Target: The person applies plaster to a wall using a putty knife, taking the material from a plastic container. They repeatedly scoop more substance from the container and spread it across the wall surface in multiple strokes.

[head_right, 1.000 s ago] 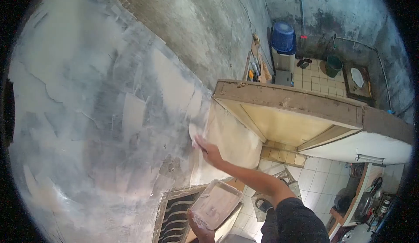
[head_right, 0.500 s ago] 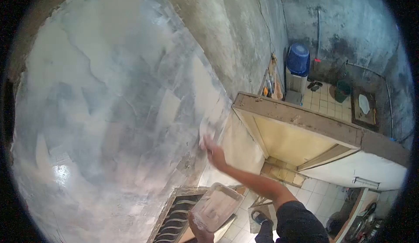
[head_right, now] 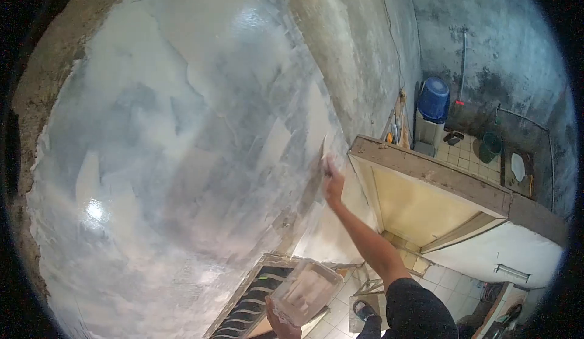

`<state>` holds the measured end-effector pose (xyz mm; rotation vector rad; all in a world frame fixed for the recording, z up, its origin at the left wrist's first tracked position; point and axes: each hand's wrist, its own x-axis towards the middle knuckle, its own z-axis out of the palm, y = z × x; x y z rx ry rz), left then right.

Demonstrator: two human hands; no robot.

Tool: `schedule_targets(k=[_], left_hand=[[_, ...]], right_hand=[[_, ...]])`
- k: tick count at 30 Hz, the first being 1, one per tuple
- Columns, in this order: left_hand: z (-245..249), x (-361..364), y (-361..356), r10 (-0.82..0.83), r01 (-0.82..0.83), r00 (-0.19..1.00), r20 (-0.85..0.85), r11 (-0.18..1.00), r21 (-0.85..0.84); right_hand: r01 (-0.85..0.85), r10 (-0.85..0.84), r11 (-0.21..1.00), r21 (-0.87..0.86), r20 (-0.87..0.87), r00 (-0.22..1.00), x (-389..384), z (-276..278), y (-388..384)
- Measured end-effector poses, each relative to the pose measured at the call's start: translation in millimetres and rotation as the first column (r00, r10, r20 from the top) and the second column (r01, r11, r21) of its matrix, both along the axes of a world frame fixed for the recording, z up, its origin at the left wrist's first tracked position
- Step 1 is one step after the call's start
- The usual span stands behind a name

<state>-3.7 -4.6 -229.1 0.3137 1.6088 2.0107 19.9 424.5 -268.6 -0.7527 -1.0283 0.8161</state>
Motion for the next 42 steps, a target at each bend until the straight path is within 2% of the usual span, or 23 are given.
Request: schedule_targets(k=[1, 2, 3, 4, 6, 8, 9, 11, 14, 16, 20, 23, 25, 27, 28, 29, 30, 31, 34, 35, 36, 39, 42], left_hand=[[-12, -6, -8, 0.004, -0.004, 1.0, 0.003, 1.0, 0.008], [-20, -11, -15, -0.029, 0.029, 1.0, -0.008, 1.0, 0.006], [-2, -7, -9, -0.065, 0.065, 0.998, -0.019, 0.998, 0.002], [39, 7, 8, -0.067, 0.067, 0.998, -0.01, 0.998, 0.008], [122, 35, 42, 0.079, -0.051, 0.858, 0.507, 0.996, -0.07], [106, 24, 35, -0.019, 0.022, 0.924, 0.382, 1.0, -0.004], [101, 19, 34, -0.113, 0.106, 0.964, 0.242, 0.993, 0.042], [93, 17, 32, -0.053, 0.039, 0.98, 0.194, 0.997, 0.072], [87, 10, 26, 0.012, -0.032, 0.981, 0.192, 0.994, 0.102], [93, 9, 19, 0.016, -0.04, 0.971, 0.238, 0.994, 0.098], [121, 11, 20, -0.016, -0.018, 0.967, 0.254, 0.991, 0.131], [107, -1, 15, -0.021, -0.017, 0.968, 0.249, 0.989, 0.15], [92, -10, 13, -0.02, -0.016, 0.979, 0.205, 0.985, 0.173], [86, -15, 10, -0.027, -0.007, 0.987, 0.161, 0.978, 0.208], [88, -14, 8, -0.026, -0.009, 0.987, 0.162, 0.977, 0.211], [92, -13, 7, -0.02, -0.012, 0.987, 0.162, 0.981, 0.196], [96, -12, 6, -0.013, -0.016, 0.987, 0.16, 0.983, 0.181], [101, -10, 5, -0.01, -0.019, 0.988, 0.157, 0.983, 0.182], [121, -2, 2, -0.031, -0.03, 0.973, 0.228, 0.966, 0.256], [128, 0, 2, -0.005, -0.053, 0.974, 0.228, 0.967, 0.248], [131, 0, 3, 0.022, -0.078, 0.974, 0.228, 0.967, 0.243], [119, -12, -5, -0.108, 0.054, 0.965, 0.238, 0.973, 0.225], [116, -18, -1, -0.092, 0.037, 0.97, 0.225, 0.971, 0.238]], right_hand=[[-0.071, 0.106, 0.983, -0.171, 0.207, 0.973, 0, 20, -39], [-0.179, 0.181, 0.983, -0.028, 0.116, 0.977, -14, 2, -58], [-0.155, 0.141, 0.987, 0.033, 0.264, 0.954, -15, 6, -90], [-0.416, 0.414, 0.91, -0.006, 0.095, 0.905, -10, 9, -120], [-0.462, 0.461, 0.887, -0.004, -0.039, 0.886, 1, 21, -145], [-0.266, 0.267, 0.963, -0.032, 0.224, 0.937, 21, 29, -143], [-0.181, 0.17, 0.981, 0.065, 0.151, 0.974, 21, 34, -127], [-0.045, 0.045, 0.999, 0.028, -0.015, 0.999, 19, 55, -91], [0.058, -0.061, 0.995, -0.082, -0.028, 0.998, 13, 105, -73], [-0.131, 0.143, 0.986, -0.102, 0.124, 0.982, -10, 103, -79], [-0.203, 0.162, 0.96, 0.194, 0.21, 0.964, -35, 83, -154], [-0.35, 0.292, 0.93, 0.114, 0.351, 0.89, 0, 64, -184], [-0.514, 0.501, 0.858, -0.004, 0.224, 0.836, 20, 58, -174], [-0.246, 0.233, 0.962, 0.12, 0.117, 0.966, 15, 70, -122], [-0.082, 0.044, 0.971, 0.226, 0.17, 0.984, 26, 122, -109], [-0.037, 0.024, 0.998, 0.046, 0.262, 0.965, 36, 165, -97], [0.077, -0.083, 0.96, 0.268, 0.009, 0.997, 20, 168, -59], [0.164, -0.2, 0.942, 0.294, 0.099, 0.975, 20, 187, -45], [-0.025, 0.004, 0.982, 0.189, 0.113, 0.994, -18, 182, -37], [0.095, -0.144, 0.97, 0.224, 0.214, 0.966, -23, 200, -68], [-0.018, -0.013, 0.964, 0.265, 0.114, 0.993, -29, 199, -91], [-0.157, 0.012, 0.945, 0.288, 0.448, 0.894, -31, 155, -150], [-0.272, 0.123, 0.892, 0.361, 0.384, 0.915, -12, 148, -180]])
